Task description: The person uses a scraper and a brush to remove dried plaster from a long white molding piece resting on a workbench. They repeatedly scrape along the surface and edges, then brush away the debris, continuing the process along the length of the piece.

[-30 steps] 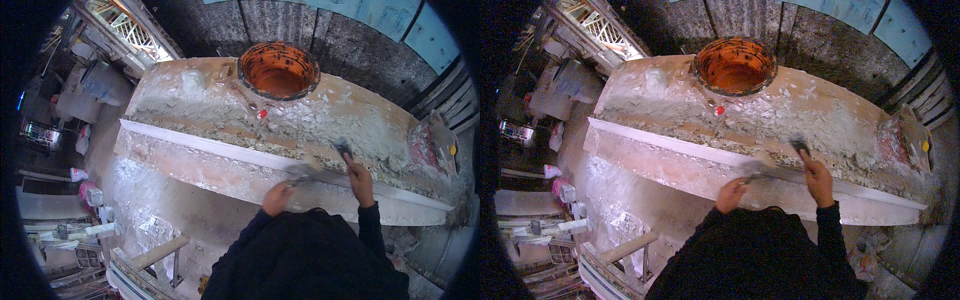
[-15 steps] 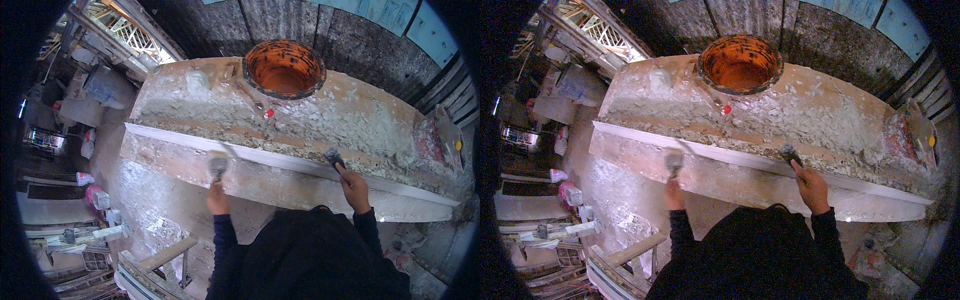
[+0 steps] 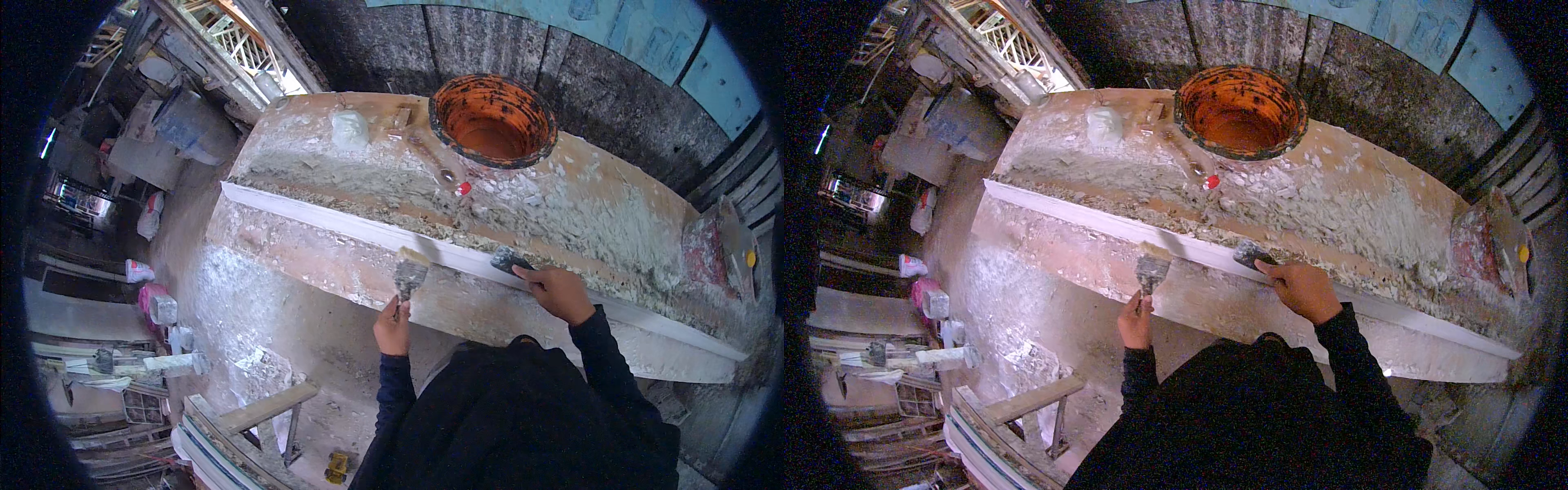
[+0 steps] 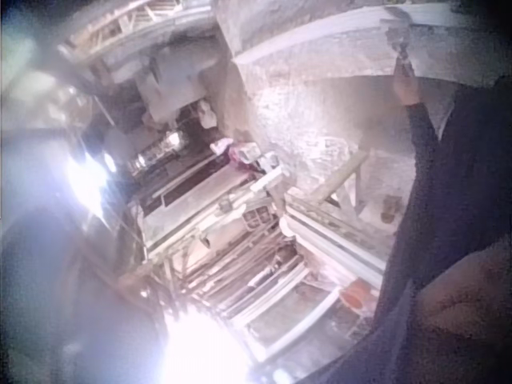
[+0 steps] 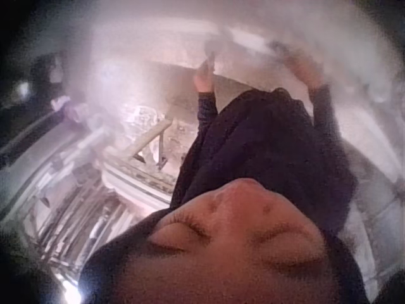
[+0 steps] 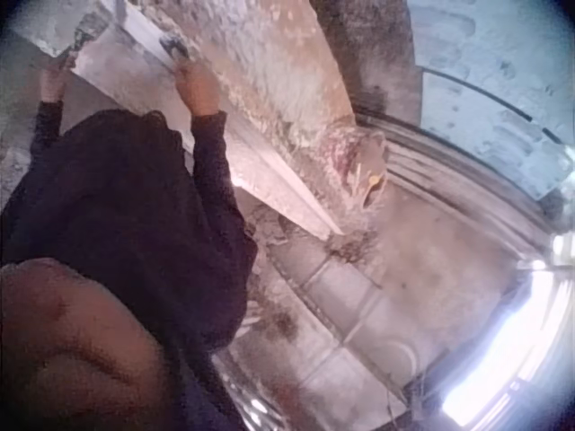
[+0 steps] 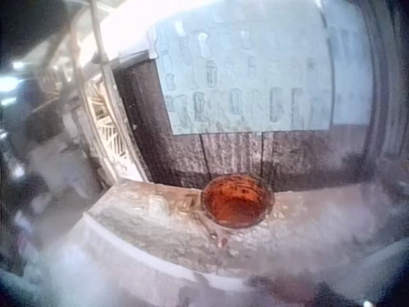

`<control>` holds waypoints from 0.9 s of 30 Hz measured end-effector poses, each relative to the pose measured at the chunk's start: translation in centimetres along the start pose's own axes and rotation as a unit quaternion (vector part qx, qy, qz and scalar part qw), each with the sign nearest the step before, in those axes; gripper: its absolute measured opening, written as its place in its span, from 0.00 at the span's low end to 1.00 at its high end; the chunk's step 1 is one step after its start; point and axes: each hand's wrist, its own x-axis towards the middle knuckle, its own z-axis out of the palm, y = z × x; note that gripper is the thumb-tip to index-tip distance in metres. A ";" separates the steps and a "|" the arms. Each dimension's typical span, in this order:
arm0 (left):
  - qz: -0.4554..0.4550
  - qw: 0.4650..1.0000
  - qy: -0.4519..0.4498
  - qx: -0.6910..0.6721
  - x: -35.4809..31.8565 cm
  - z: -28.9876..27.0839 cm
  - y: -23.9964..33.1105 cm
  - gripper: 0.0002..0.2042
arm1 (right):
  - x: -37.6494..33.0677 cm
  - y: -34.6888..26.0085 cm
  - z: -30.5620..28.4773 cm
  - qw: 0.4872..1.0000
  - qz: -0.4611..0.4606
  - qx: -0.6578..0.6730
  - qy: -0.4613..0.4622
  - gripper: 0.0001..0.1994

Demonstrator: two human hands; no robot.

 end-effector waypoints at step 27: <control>-0.013 0.979 0.182 0.091 6.8 -8.1 2.4 0.20 | -2.9 4.2 1.1 0.994 -0.057 0.082 0.047 0.19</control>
